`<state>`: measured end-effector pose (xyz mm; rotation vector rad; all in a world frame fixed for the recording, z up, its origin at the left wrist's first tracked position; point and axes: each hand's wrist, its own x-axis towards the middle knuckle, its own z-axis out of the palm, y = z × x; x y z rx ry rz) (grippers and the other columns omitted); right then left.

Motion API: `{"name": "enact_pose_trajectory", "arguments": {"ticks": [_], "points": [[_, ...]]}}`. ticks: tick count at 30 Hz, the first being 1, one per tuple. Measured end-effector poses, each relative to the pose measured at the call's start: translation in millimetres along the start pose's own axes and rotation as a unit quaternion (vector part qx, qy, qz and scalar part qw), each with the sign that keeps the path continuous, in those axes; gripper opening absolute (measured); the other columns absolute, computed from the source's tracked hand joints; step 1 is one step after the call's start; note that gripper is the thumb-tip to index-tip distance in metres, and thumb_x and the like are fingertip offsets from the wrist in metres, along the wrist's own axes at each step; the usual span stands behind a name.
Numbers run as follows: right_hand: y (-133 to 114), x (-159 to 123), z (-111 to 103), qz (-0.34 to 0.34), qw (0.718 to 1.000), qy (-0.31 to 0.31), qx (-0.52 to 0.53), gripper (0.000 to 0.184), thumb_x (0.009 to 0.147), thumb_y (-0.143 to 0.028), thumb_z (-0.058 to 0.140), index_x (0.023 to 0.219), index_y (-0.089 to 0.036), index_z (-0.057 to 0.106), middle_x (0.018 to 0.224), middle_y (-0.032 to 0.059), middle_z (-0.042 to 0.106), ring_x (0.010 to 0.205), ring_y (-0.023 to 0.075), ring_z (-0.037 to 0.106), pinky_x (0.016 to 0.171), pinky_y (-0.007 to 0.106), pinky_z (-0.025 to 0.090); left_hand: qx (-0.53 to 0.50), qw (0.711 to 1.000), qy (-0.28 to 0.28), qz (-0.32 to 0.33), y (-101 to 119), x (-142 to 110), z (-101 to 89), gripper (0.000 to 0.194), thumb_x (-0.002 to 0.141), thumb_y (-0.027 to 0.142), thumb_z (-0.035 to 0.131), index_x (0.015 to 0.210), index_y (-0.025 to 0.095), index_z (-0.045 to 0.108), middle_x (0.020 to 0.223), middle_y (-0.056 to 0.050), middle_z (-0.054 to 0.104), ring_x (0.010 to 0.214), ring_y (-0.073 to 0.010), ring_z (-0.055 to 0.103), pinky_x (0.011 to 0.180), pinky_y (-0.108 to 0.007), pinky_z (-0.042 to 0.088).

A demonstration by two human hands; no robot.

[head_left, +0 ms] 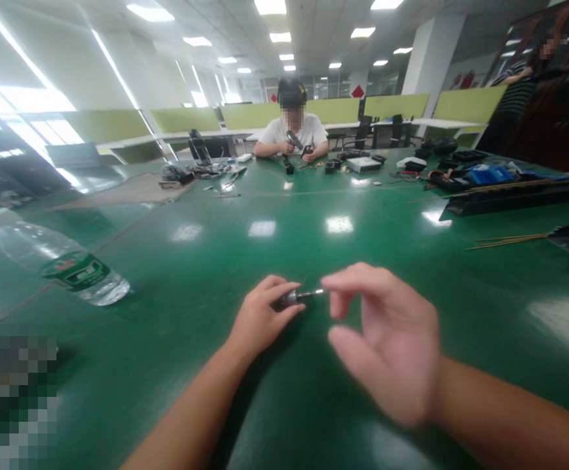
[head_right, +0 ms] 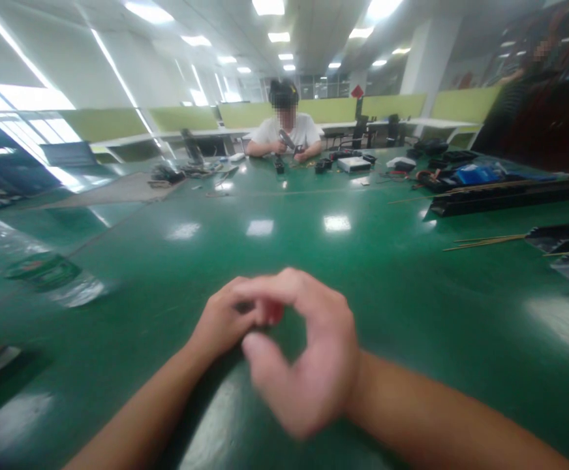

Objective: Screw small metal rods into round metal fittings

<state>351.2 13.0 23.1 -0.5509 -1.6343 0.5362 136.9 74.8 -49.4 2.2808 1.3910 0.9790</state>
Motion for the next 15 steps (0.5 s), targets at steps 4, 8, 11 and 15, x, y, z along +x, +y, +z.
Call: {"name": "enact_pose_trajectory", "arguments": {"ticks": [4,8,11,15], "points": [[70.5,0.2,1.7,0.032,0.993,-0.019,-0.116,0.051,0.066,-0.005,0.058,0.115,-0.021,0.060,0.101,0.0066,0.060,0.091,0.0227,0.057,0.082,0.038,0.050,0.005,1.000,0.003,0.008,0.7,-0.8,-0.6,0.031,0.079,0.025,0.077,0.109,0.028,0.071,0.103,-0.002,0.065,0.095,-0.0168,0.061,0.086,-0.029,0.050],[108.0,-13.0,0.3,0.088,0.974,-0.157,-0.139,0.045,0.070,-0.010,0.064,0.114,-0.021,0.061,0.105,0.0063,0.061,0.093,0.0219,0.059,0.085,0.036,0.050,0.001,1.000,0.011,0.011,2.7,-0.3,-0.8,0.031,0.077,0.020,0.077,0.107,0.025,0.070,0.102,-0.002,0.065,0.095,-0.0168,0.061,0.086,-0.029,0.049],[113.2,-18.2,0.6,0.111,0.961,-0.205,-0.147,0.041,0.072,-0.014,0.067,0.111,-0.021,0.062,0.099,0.0048,0.062,0.087,0.0203,0.060,0.080,0.034,0.050,-0.011,1.000,0.014,0.017,6.1,-0.5,-0.8,0.027,0.077,0.017,0.076,0.102,0.023,0.069,0.100,-0.002,0.066,0.094,-0.0167,0.061,0.085,-0.028,0.048],[113.0,-19.1,2.3,0.123,0.954,-0.224,-0.157,0.033,0.073,-0.013,0.068,0.105,-0.020,0.064,0.092,0.0037,0.062,0.080,0.0184,0.060,0.074,0.031,0.049,-0.026,0.999,0.013,0.030,9.4,-3.0,0.3,0.023,0.077,0.016,0.075,0.098,0.022,0.068,0.097,-0.002,0.065,0.092,-0.0157,0.061,0.083,-0.027,0.048]]}}
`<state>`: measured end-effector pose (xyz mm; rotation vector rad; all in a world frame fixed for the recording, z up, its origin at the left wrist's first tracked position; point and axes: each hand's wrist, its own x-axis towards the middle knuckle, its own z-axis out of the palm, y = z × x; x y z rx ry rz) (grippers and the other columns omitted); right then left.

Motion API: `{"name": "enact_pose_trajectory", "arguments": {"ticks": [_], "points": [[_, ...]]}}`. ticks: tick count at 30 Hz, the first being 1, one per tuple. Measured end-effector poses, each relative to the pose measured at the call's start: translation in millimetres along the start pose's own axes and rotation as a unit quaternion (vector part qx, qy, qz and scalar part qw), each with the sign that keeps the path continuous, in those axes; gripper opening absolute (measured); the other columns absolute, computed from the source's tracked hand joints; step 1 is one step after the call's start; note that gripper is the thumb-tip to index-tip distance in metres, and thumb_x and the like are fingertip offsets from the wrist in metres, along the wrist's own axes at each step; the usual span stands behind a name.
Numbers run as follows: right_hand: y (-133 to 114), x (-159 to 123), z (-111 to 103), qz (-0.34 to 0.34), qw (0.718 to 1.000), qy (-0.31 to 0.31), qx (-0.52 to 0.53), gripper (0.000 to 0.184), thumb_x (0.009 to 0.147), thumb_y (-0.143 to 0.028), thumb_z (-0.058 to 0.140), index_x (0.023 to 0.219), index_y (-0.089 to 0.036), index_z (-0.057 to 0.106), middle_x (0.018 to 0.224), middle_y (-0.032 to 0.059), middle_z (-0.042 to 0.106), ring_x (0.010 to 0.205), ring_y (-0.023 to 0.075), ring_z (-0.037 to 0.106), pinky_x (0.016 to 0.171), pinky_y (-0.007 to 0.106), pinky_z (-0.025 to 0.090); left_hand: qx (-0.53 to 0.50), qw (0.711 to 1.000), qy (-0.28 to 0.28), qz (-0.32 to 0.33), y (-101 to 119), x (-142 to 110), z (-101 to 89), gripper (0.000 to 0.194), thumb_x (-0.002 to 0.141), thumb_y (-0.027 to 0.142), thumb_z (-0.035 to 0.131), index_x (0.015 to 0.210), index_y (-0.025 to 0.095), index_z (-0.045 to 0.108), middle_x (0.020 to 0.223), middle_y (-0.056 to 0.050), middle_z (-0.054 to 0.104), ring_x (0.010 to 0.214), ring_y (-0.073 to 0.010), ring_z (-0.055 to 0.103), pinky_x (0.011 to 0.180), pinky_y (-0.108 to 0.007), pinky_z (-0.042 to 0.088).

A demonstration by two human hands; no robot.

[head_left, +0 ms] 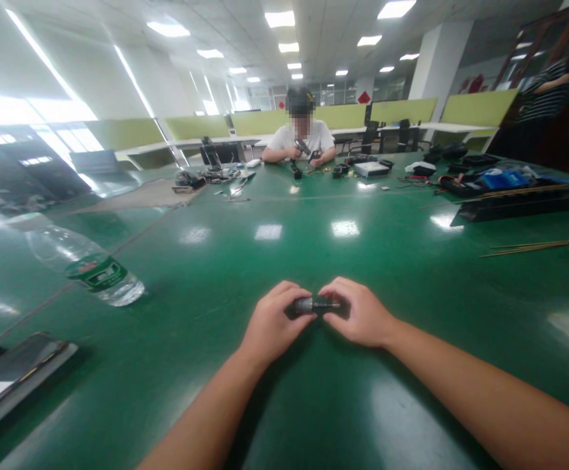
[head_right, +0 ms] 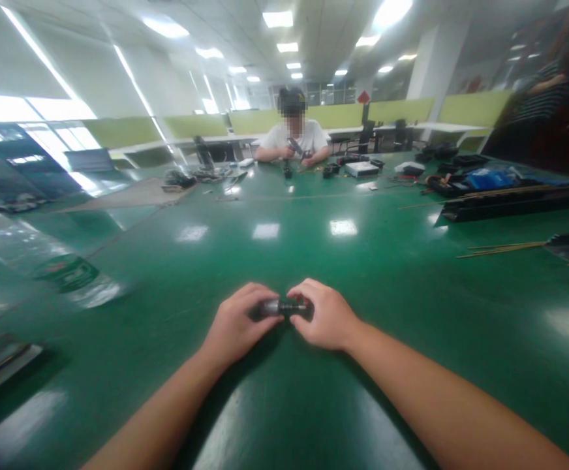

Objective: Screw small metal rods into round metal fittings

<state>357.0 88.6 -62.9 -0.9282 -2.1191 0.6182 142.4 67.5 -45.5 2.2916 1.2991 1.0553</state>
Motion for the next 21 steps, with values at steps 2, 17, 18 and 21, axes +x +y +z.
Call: {"name": "enact_pose_trajectory", "arguments": {"ticks": [2,17,18,21], "points": [[-0.3,0.1,0.6,-0.009,1.000,-0.003,-0.001,0.030,0.073,-0.012,0.067,0.102,-0.020,0.064,0.091,0.0035,0.062,0.079,0.0180,0.059,0.073,0.030,0.049,-0.007,1.000,-0.002,0.006,0.6,-1.4,1.0,0.022,0.078,0.016,0.074,0.097,0.022,0.068,0.097,-0.002,0.065,0.091,-0.0154,0.060,0.082,-0.027,0.048],[-3.5,-1.5,4.2,-0.043,0.999,0.006,-0.004,0.016,0.079,-0.012,0.065,0.093,-0.019,0.068,0.085,0.0033,0.066,0.077,0.0173,0.061,0.070,0.029,0.047,-0.019,1.000,-0.002,0.006,4.6,-1.5,4.0,0.019,0.077,0.020,0.074,0.096,0.020,0.069,0.094,-0.005,0.066,0.088,-0.0183,0.062,0.079,-0.030,0.051],[-3.0,-1.4,4.5,-0.042,0.999,0.007,-0.006,0.016,0.079,-0.012,0.065,0.093,-0.019,0.069,0.085,0.0035,0.066,0.077,0.0174,0.061,0.071,0.029,0.047,-0.017,1.000,-0.002,0.007,4.3,-1.5,4.1,0.019,0.077,0.020,0.074,0.096,0.020,0.069,0.094,-0.005,0.066,0.088,-0.0183,0.062,0.079,-0.030,0.051],[-2.5,-1.0,4.8,-0.039,0.999,0.000,-0.011,0.014,0.080,-0.015,0.066,0.093,-0.019,0.070,0.084,0.0039,0.068,0.076,0.0175,0.061,0.070,0.029,0.047,-0.016,1.000,-0.005,0.007,3.6,-1.6,4.5,0.020,0.077,0.017,0.074,0.096,0.021,0.069,0.094,-0.005,0.066,0.089,-0.0175,0.062,0.080,-0.029,0.051]]}}
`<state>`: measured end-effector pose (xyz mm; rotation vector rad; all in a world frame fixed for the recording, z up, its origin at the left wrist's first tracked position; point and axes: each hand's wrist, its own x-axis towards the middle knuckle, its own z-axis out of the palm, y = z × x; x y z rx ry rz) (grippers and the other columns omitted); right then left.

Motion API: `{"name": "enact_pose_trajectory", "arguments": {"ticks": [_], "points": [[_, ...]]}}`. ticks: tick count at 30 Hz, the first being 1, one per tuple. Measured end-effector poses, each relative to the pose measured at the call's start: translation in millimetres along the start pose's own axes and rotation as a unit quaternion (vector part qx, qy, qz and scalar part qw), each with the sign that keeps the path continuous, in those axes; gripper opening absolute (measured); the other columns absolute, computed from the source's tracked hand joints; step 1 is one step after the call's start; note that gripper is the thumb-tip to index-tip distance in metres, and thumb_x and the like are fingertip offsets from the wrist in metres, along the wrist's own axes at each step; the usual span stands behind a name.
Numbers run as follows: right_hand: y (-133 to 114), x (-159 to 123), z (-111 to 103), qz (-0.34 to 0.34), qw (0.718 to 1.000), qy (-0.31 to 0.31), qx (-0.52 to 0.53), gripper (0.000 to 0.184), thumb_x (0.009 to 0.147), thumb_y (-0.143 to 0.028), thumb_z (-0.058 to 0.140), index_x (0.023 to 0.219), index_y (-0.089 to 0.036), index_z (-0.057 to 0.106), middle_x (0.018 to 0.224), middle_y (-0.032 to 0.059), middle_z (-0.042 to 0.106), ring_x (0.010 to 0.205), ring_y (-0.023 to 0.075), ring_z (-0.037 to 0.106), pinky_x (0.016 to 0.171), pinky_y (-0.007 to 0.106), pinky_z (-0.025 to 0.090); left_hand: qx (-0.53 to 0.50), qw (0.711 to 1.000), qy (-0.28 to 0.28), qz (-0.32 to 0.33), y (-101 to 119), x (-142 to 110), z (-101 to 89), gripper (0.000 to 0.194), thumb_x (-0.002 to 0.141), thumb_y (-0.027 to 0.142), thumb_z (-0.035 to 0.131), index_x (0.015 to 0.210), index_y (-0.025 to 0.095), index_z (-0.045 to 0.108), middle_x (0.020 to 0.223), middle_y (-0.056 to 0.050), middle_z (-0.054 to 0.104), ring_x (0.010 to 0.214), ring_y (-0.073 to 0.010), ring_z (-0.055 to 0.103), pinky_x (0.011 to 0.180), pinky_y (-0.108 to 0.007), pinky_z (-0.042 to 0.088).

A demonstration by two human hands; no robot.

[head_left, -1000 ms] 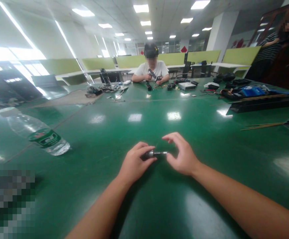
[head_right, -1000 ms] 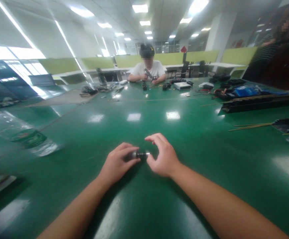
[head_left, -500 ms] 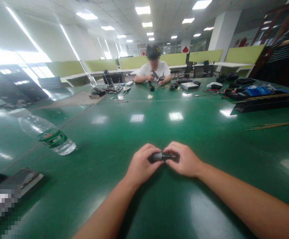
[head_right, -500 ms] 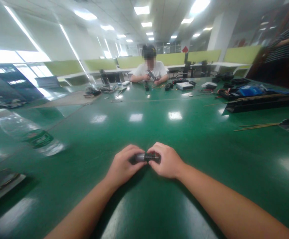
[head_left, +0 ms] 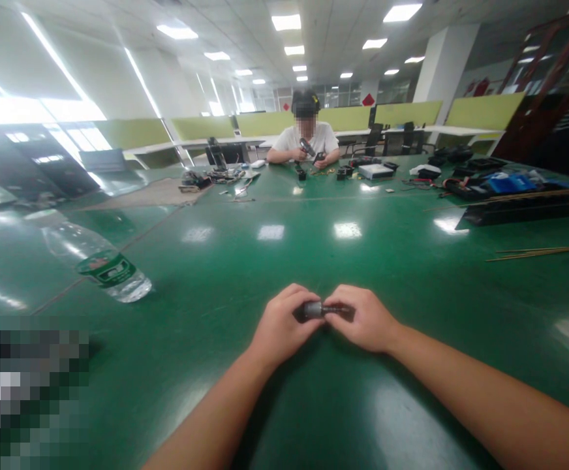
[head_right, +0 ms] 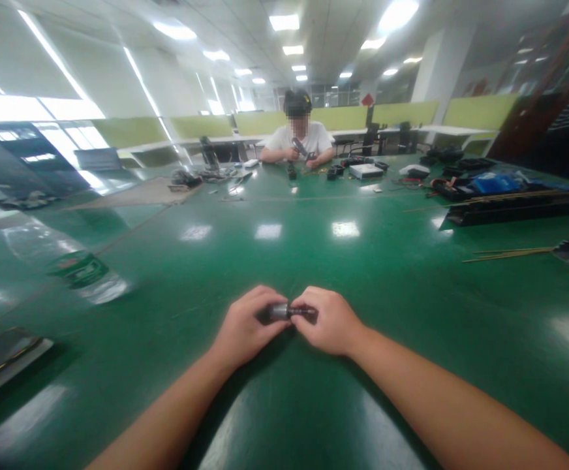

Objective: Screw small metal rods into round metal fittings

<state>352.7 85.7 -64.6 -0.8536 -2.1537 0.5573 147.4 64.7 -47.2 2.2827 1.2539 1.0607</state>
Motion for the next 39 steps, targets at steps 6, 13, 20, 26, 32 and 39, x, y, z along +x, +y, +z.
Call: {"name": "enact_pose_trajectory", "arguments": {"ticks": [6,13,20,26,32,39], "points": [[-1.2,0.3,-0.5,0.008,1.000,-0.011,-0.013,0.011,0.082,-0.017,0.066,0.091,-0.017,0.072,0.081,0.0042,0.067,0.072,0.0170,0.061,0.067,0.028,0.046,-0.006,1.000,0.007,-0.004,1.0,-1.4,1.3,0.021,0.077,0.017,0.072,0.097,0.021,0.070,0.096,-0.005,0.065,0.090,-0.0175,0.061,0.080,-0.029,0.050],[-1.6,0.0,-0.9,0.004,1.000,-0.016,-0.017,0.008,0.082,-0.019,0.067,0.089,-0.018,0.072,0.078,0.0034,0.066,0.070,0.0162,0.060,0.066,0.028,0.045,-0.003,1.000,0.006,-0.008,3.2,-1.3,1.1,0.023,0.074,0.014,0.072,0.096,0.022,0.070,0.094,-0.004,0.064,0.089,-0.0178,0.061,0.079,-0.029,0.051],[-2.0,0.1,-1.3,0.005,1.000,-0.015,-0.018,0.009,0.082,-0.018,0.067,0.089,-0.018,0.072,0.079,0.0037,0.067,0.071,0.0169,0.060,0.066,0.028,0.045,-0.004,1.000,0.016,-0.015,2.3,-2.3,1.4,0.022,0.074,0.016,0.073,0.095,0.022,0.071,0.093,-0.005,0.064,0.088,-0.0176,0.061,0.078,-0.029,0.051],[-1.9,0.1,-1.4,0.003,1.000,-0.015,-0.020,0.008,0.081,-0.018,0.067,0.088,-0.018,0.072,0.078,0.0035,0.067,0.070,0.0168,0.061,0.065,0.028,0.045,0.001,1.000,0.021,-0.022,0.3,-2.9,1.2,0.022,0.074,0.017,0.075,0.094,0.021,0.071,0.092,-0.005,0.064,0.087,-0.0178,0.062,0.077,-0.029,0.051],[-2.1,-0.5,-1.7,0.000,0.999,-0.019,-0.027,0.008,0.080,-0.019,0.068,0.088,-0.018,0.072,0.078,0.0035,0.066,0.069,0.0167,0.059,0.065,0.028,0.044,0.001,1.000,0.017,-0.026,0.8,-2.2,0.8,0.022,0.074,0.015,0.075,0.094,0.021,0.072,0.092,-0.004,0.064,0.087,-0.0170,0.061,0.077,-0.028,0.050],[-0.5,-0.6,-2.0,-0.001,1.000,-0.014,-0.028,0.007,0.081,-0.019,0.068,0.087,-0.019,0.072,0.078,0.0035,0.067,0.070,0.0170,0.061,0.066,0.029,0.046,0.003,0.999,0.016,-0.027,0.2,-3.8,0.5,0.021,0.074,0.016,0.075,0.094,0.021,0.071,0.092,-0.005,0.064,0.086,-0.0172,0.061,0.076,-0.028,0.051]]}}
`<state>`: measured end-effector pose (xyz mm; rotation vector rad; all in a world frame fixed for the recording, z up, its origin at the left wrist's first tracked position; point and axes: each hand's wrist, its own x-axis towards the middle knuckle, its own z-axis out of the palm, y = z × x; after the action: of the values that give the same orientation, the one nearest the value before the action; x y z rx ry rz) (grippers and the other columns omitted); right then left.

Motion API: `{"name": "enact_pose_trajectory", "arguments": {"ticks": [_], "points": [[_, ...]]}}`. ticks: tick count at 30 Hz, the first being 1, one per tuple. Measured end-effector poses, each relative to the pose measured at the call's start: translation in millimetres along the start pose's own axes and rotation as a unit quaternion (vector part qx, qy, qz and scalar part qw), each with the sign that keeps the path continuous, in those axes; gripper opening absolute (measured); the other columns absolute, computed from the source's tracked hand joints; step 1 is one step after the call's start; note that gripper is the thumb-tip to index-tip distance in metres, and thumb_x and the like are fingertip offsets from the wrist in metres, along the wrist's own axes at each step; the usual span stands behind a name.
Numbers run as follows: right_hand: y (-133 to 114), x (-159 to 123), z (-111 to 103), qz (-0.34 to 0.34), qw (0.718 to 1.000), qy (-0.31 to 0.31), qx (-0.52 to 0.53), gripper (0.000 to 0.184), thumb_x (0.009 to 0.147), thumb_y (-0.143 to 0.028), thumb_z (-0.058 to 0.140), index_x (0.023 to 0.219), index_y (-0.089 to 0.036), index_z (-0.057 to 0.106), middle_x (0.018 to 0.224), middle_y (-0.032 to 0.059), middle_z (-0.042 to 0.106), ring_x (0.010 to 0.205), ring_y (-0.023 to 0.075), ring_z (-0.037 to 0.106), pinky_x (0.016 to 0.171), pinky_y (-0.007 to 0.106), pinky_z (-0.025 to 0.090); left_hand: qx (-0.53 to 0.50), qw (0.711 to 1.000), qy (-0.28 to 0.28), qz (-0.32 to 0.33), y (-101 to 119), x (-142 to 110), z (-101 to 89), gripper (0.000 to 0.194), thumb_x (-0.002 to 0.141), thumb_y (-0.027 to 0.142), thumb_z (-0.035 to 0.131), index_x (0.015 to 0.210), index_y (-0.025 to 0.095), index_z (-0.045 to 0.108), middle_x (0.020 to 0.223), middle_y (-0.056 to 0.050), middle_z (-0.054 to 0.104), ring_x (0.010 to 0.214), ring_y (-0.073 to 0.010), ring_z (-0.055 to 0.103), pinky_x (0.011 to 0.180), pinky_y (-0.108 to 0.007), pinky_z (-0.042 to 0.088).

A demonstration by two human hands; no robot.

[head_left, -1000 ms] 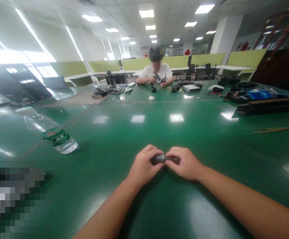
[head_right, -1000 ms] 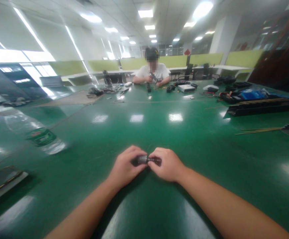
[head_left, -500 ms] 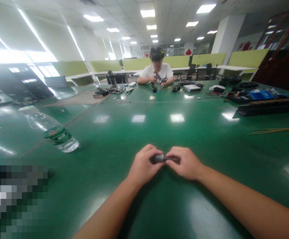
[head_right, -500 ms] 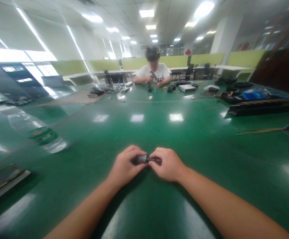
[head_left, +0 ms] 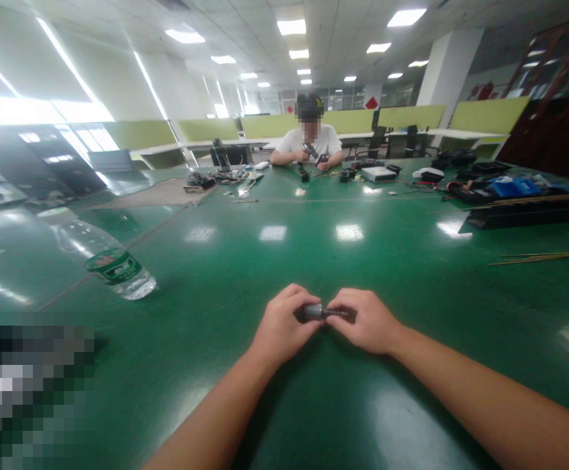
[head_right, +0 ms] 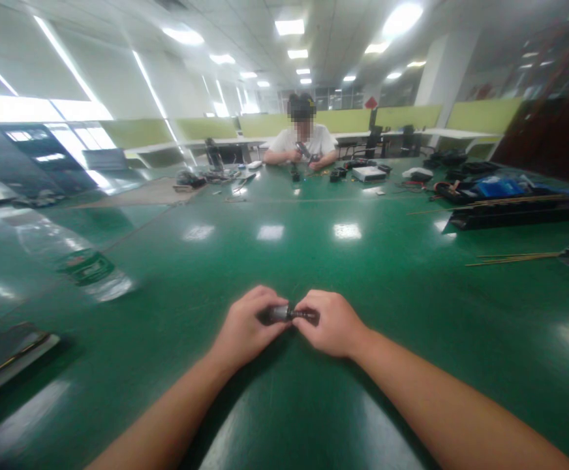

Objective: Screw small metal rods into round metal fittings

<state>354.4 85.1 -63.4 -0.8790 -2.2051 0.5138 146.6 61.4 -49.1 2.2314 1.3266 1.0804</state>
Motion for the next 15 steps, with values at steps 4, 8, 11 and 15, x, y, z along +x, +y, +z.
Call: {"name": "enact_pose_trajectory", "arguments": {"ticks": [4,8,11,15], "points": [[0.7,0.1,0.1,0.000,1.000,0.001,0.001,0.007,0.081,-0.018,0.068,0.087,-0.019,0.072,0.078,0.0034,0.067,0.070,0.0168,0.061,0.066,0.028,0.046,0.002,1.000,0.002,0.001,-1.6,-0.4,-0.4,0.022,0.073,0.016,0.076,0.094,0.021,0.071,0.093,-0.004,0.065,0.087,-0.0174,0.061,0.077,-0.029,0.050],[0.1,0.5,-0.2,0.009,1.000,-0.001,0.002,0.007,0.081,-0.018,0.068,0.087,-0.018,0.072,0.079,0.0035,0.067,0.070,0.0168,0.061,0.067,0.029,0.046,0.006,1.000,0.004,-0.003,-2.1,-0.1,-1.6,0.023,0.072,0.015,0.077,0.094,0.021,0.071,0.094,-0.004,0.065,0.088,-0.0175,0.061,0.078,-0.029,0.050],[-0.8,0.7,-0.6,0.012,1.000,0.000,0.002,0.007,0.080,-0.019,0.069,0.087,-0.018,0.072,0.078,0.0031,0.067,0.070,0.0167,0.060,0.065,0.028,0.045,0.004,1.000,0.005,-0.005,-1.5,0.4,-2.2,0.024,0.073,0.015,0.076,0.095,0.022,0.071,0.095,-0.004,0.065,0.089,-0.0173,0.061,0.079,-0.029,0.050],[-0.7,0.7,-1.0,0.011,1.000,0.005,0.008,0.006,0.081,-0.022,0.071,0.085,-0.018,0.071,0.076,0.0024,0.066,0.068,0.0161,0.059,0.064,0.028,0.044,-0.004,1.000,0.005,-0.005,-0.7,1.3,-2.1,0.022,0.073,0.014,0.076,0.094,0.021,0.071,0.094,-0.004,0.065,0.088,-0.0167,0.061,0.078,-0.028,0.050]]}}
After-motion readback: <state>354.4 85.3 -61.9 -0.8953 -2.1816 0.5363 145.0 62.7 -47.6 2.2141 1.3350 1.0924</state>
